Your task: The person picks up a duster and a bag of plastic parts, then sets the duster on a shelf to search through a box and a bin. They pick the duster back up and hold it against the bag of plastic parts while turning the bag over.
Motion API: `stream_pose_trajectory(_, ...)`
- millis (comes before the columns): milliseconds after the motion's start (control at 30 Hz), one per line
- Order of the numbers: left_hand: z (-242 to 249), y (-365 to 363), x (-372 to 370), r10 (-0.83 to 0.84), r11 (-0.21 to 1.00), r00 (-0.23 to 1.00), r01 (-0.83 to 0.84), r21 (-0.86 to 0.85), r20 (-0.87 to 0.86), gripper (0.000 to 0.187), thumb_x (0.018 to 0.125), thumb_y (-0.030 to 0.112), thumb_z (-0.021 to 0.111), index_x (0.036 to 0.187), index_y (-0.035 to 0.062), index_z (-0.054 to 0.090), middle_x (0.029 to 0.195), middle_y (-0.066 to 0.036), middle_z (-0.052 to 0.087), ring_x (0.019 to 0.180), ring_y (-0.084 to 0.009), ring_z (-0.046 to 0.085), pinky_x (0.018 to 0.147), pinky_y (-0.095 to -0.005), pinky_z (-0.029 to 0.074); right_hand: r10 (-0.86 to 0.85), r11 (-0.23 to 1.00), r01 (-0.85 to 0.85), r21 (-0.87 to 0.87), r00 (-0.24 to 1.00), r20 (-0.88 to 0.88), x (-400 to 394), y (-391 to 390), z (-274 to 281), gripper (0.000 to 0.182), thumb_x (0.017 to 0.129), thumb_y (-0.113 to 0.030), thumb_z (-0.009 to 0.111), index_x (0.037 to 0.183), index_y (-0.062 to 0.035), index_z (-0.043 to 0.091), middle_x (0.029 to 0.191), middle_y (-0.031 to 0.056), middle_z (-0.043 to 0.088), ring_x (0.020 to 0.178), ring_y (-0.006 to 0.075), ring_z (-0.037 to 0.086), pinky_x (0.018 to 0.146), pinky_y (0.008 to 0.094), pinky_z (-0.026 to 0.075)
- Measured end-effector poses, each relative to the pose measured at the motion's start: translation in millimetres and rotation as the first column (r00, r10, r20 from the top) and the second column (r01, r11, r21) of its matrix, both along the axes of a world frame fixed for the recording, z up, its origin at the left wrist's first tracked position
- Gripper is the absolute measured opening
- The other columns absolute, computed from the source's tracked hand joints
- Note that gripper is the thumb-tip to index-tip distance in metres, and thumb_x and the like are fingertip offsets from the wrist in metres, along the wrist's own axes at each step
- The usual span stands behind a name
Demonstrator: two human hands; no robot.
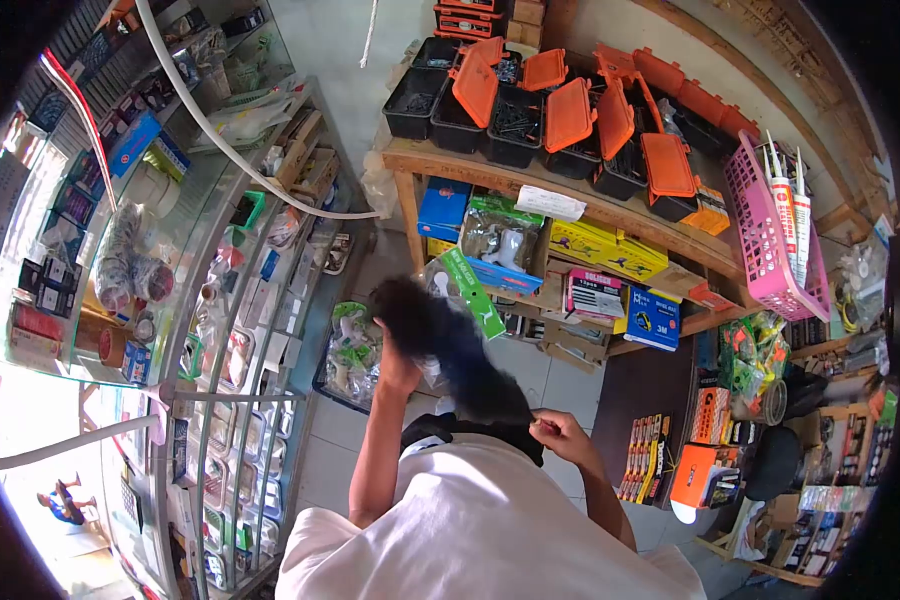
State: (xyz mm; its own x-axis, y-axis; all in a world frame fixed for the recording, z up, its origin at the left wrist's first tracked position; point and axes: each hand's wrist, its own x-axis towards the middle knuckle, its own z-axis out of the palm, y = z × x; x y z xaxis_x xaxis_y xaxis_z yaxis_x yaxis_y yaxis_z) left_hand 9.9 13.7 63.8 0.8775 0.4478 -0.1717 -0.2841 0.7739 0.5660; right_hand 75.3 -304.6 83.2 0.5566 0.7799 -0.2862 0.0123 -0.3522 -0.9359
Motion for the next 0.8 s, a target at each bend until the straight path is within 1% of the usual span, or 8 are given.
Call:
stream_pose_trajectory(100,1.8,6.1,-2.1,-0.072,0.996,0.995,0.075,-0.04,0.071,0.08,0.088,0.069,0.03,0.143,0.0115,0.033,0.138,-0.007,0.045,0.124,-0.0256,0.046,0.106,-0.0427,0.037,-0.192,0.98,0.191,0.051,0.981,0.012,-7.1,9.1,-3.9,0.023,0.091,-0.014,0.06,0.073,-0.0065,0.047,0.062,-0.0071,0.04,0.055,0.0017,0.037,0.047,0.0212,0.03)
stream_pose_trajectory(400,-2.4,12.0,-1.2,-0.095,0.995,0.989,0.099,-0.032,0.116,0.076,0.091,0.065,0.03,0.144,0.0107,0.032,0.138,-0.005,0.045,0.123,-0.0236,0.047,0.106,-0.0405,0.036,-0.017,1.0,0.016,-0.005,0.998,-0.061,-1.9,8.2,-0.5,0.026,0.09,-0.014,0.06,0.071,-0.0072,0.045,0.061,-0.0068,0.04,0.054,0.0015,0.036,0.047,0.0217,0.03)
stream_pose_trajectory(467,-25.4,9.5,-3.6,0.027,0.998,1.0,-0.027,0.064,0.008,0.079,0.088,0.069,0.031,0.14,0.0096,0.036,0.135,-0.005,0.046,0.12,-0.0236,0.048,0.103,-0.0395,0.037,-0.01,1.0,0.01,-0.001,1.0,-0.022,-4.1,11.0,3.5,0.023,0.09,-0.014,0.061,0.073,-0.0062,0.048,0.061,-0.0071,0.04,0.055,0.0014,0.036,0.048,0.0212,0.03)
stream_pose_trajectory(533,-20.5,11.0,-2.4,0.137,0.734,0.991,-0.094,0.673,-0.011,0.073,0.092,0.064,0.031,0.141,0.0098,0.035,0.135,-0.006,0.046,0.12,-0.0223,0.048,0.104,-0.0387,0.037,-0.009,1.0,0.009,0.001,1.0,0.018,-6.8,14.4,2.4,0.02,0.09,-0.015,0.061,0.075,-0.0052,0.05,0.062,-0.0073,0.041,0.056,0.0012,0.037,0.049,0.0207,0.03)
stream_pose_trajectory(600,-14.0,19.7,-0.6,-0.178,0.976,0.872,0.215,-0.031,0.457,0.07,0.095,0.059,0.032,0.145,0.01,0.028,0.139,-0.008,0.042,0.125,-0.0209,0.043,0.108,-0.0383,0.032,-0.162,0.986,0.164,0.031,0.986,-0.04,-9.3,17.5,-4.7,0.016,0.089,-0.016,0.063,0.087,-0.0008,0.059,0.064,-0.0081,0.041,0.058,0.0013,0.037,0.051,0.0201,0.031)
stream_pose_trajectory(667,-36.3,21.5,-4.3,-0.196,0.977,0.875,0.213,0.01,0.442,0.077,0.092,0.063,0.033,0.147,0.0101,0.024,0.144,-0.009,0.038,0.129,-0.021,0.04,0.111,-0.0379,0.029,-0.074,0.997,0.075,0.013,0.995,-0.073,-6.4,13.9,-2.3,0.018,0.089,-0.016,0.064,0.091,0.0006,0.059,0.064,-0.0081,0.041,0.058,0.0017,0.037,0.051,0.0205,0.031)
stream_pose_trajectory(700,-31.6,17.9,-5.5,-0.123,0.933,0.979,0.058,0.355,0.163,0.084,0.087,0.068,0.033,0.146,0.0094,0.025,0.144,-0.009,0.038,0.129,-0.022,0.04,0.11,-0.038,0.029,0.009,1.0,-0.009,-0.001,0.994,-0.107,-5.4,13.2,-1.6,0.02,0.089,-0.017,0.064,0.094,0.002,0.059,0.064,-0.0082,0.041,0.058,0.0021,0.036,0.051,0.0209,0.031)
stream_pose_trajectory(800,-2.8,10.4,-6.1,0.022,1.0,1.0,-0.023,0.001,0.016,0.093,0.081,0.076,0.03,0.144,0.0073,0.028,0.143,-0.009,0.039,0.129,-0.0234,0.041,0.11,-0.0387,0.031,-0.051,0.996,0.046,0.077,0.997,0.058,-9.5,21.9,-6.8,0.021,0.089,-0.017,0.064,0.093,0.0025,0.058,0.064,-0.0076,0.039,0.059,0.0032,0.035,0.052,0.0221,0.031)
